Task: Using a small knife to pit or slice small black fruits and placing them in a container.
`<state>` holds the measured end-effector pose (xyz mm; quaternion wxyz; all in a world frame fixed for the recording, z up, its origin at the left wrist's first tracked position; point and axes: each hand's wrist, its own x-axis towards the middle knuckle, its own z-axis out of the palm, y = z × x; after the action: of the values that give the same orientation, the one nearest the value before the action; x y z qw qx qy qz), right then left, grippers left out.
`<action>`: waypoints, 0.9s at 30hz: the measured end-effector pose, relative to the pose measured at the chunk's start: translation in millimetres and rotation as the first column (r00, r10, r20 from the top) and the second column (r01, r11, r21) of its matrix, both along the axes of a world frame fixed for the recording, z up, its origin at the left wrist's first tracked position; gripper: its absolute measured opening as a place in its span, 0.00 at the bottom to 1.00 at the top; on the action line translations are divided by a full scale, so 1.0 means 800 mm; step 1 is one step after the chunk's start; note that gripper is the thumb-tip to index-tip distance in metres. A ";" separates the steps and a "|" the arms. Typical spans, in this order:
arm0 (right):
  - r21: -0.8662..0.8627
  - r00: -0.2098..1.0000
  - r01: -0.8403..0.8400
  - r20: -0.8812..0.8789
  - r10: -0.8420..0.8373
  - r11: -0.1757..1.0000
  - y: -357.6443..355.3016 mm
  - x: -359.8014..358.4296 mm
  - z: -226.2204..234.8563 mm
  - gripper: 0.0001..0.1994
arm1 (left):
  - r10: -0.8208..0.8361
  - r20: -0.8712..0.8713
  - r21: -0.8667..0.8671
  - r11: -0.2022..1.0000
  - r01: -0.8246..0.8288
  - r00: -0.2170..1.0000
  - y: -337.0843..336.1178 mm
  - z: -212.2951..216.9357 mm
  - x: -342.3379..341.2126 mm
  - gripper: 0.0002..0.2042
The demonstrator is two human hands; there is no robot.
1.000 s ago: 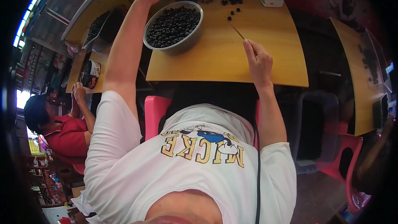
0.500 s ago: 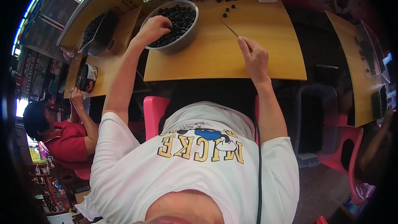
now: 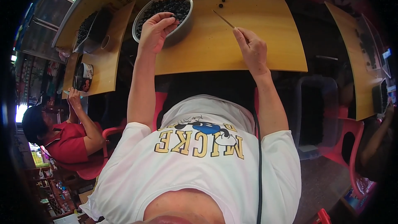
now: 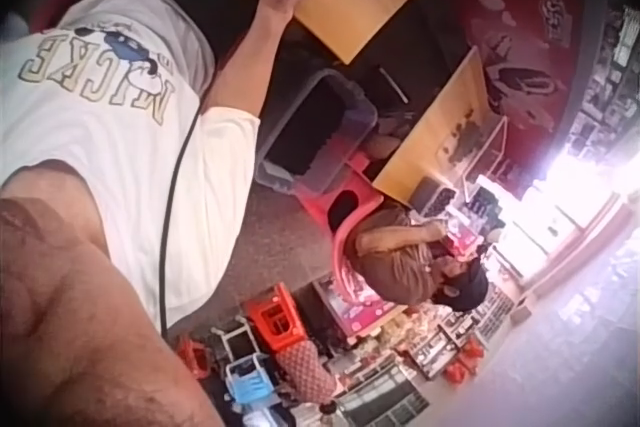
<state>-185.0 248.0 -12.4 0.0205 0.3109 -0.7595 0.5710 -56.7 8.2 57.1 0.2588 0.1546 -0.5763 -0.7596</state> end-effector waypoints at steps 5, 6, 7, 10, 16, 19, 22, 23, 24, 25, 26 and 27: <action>-0.028 1.000 -0.009 -0.029 0.008 1.000 -0.001 0.000 -0.001 0.16 | 0.219 0.183 -0.425 0.897 -0.124 0.958 -0.035 0.000 0.002 0.08; -0.021 1.000 -0.015 -0.027 0.015 1.000 0.000 0.000 0.000 0.16 | 0.284 0.195 -0.475 0.865 -0.163 0.939 -0.039 0.000 0.003 0.07; -0.021 1.000 -0.015 -0.022 0.014 1.000 0.000 0.000 -0.001 0.16 | 0.285 0.155 -0.428 0.883 -0.195 0.946 -0.037 0.004 0.004 0.07; -0.043 0.999 -0.033 -0.038 0.031 0.999 0.000 0.002 -0.001 0.15 | 0.072 -0.008 -0.042 0.997 -0.072 0.997 -0.021 0.007 0.013 0.07; -0.105 0.993 -0.114 -0.035 0.111 0.988 0.007 0.033 0.032 0.13 | -0.297 -0.288 0.603 0.682 0.414 0.910 0.045 -0.024 0.022 0.13; -0.121 0.954 -0.184 -0.261 0.148 0.975 0.006 0.052 0.047 0.11 | -0.322 -0.318 0.760 0.475 0.443 0.892 0.079 -0.036 0.031 0.12; -0.053 0.871 -0.230 -0.456 0.182 0.972 0.007 0.059 0.052 0.11 | -0.266 -0.322 0.824 0.394 0.407 0.909 0.100 -0.033 0.039 0.12; -0.036 0.816 -0.224 -0.554 0.167 0.974 0.007 0.059 0.052 0.12 | -0.292 -0.370 0.805 0.374 0.461 0.882 0.102 -0.030 0.040 0.12; -0.021 0.749 -0.216 -0.644 0.152 0.976 0.007 0.060 0.053 0.13 | -0.291 -0.366 0.808 0.372 0.457 0.884 0.104 -0.029 0.042 0.12; -0.019 0.752 -0.216 -0.641 0.154 0.976 0.006 0.062 0.055 0.13 | -0.285 -0.374 0.797 0.388 0.463 0.883 0.105 -0.030 0.044 0.12; -0.029 0.736 -0.206 -0.663 0.135 0.978 0.006 0.064 0.057 0.14 | -0.280 -0.382 0.785 0.406 0.469 0.881 0.105 -0.031 0.046 0.12; -0.040 0.719 -0.196 -0.685 0.116 0.980 0.005 0.065 0.057 0.14 | -0.277 -0.380 0.787 0.404 0.466 0.883 0.106 -0.030 0.048 0.12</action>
<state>-133.0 252.3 33.5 0.2651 0.5593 -0.6379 0.4583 -18.5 92.8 33.0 0.0233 0.0572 -0.1113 -0.9919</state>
